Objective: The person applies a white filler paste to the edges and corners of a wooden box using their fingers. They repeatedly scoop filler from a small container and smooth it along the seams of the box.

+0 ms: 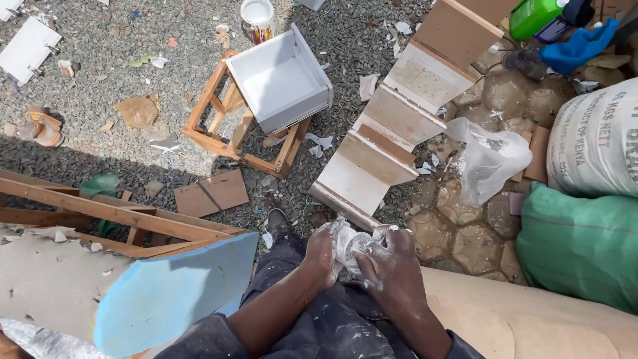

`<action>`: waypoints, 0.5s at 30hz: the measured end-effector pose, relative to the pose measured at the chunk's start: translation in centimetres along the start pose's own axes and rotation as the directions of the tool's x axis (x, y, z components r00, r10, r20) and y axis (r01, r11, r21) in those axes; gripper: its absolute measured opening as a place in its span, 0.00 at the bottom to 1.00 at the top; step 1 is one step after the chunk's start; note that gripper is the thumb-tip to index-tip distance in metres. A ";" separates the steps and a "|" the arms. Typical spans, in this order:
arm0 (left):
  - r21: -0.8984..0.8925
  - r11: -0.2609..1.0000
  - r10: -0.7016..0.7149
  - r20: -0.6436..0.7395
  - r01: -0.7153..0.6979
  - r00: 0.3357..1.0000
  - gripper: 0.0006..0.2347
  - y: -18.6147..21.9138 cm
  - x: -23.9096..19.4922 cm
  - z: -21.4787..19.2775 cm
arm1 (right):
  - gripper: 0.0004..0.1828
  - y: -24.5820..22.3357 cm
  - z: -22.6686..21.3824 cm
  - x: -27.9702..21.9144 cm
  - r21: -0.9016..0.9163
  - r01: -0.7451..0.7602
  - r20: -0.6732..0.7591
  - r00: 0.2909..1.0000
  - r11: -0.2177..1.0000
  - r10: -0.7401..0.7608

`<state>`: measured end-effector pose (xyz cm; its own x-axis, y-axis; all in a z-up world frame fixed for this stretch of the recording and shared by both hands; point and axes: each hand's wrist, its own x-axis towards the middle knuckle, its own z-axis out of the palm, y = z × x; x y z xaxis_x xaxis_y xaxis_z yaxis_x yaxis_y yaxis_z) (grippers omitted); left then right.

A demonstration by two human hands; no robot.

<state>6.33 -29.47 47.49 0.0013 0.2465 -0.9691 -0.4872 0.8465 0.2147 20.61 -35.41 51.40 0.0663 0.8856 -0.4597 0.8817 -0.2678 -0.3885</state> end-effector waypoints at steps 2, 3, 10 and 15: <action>-0.008 0.999 -0.054 -0.003 0.054 0.999 0.15 -0.8 -0.9 0.2 | 0.18 2.2 2.1 0.2 -0.078 0.375 -0.311 0.871 0.924 -0.380; -0.013 0.998 -0.055 -0.008 0.055 0.998 0.15 -1.2 -0.7 0.3 | 0.18 2.1 2.1 0.0 -0.075 0.379 -0.306 0.872 0.922 -0.383; 0.061 0.998 -0.022 0.037 0.020 0.999 0.12 -4.1 1.1 2.4 | 0.20 2.6 -1.9 -1.8 0.102 0.120 -0.111 0.988 0.988 -0.108; 0.060 0.997 -0.041 0.054 0.038 0.998 0.14 -5.2 1.9 2.9 | 0.22 2.9 -2.5 -2.4 0.120 0.061 -0.038 0.998 0.991 -0.057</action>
<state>11.41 -32.06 44.84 0.0689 0.2368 -0.9691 -0.4336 0.8820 0.1847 24.19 -37.35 53.30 0.0342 0.9131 -0.4062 0.8214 -0.2572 -0.5090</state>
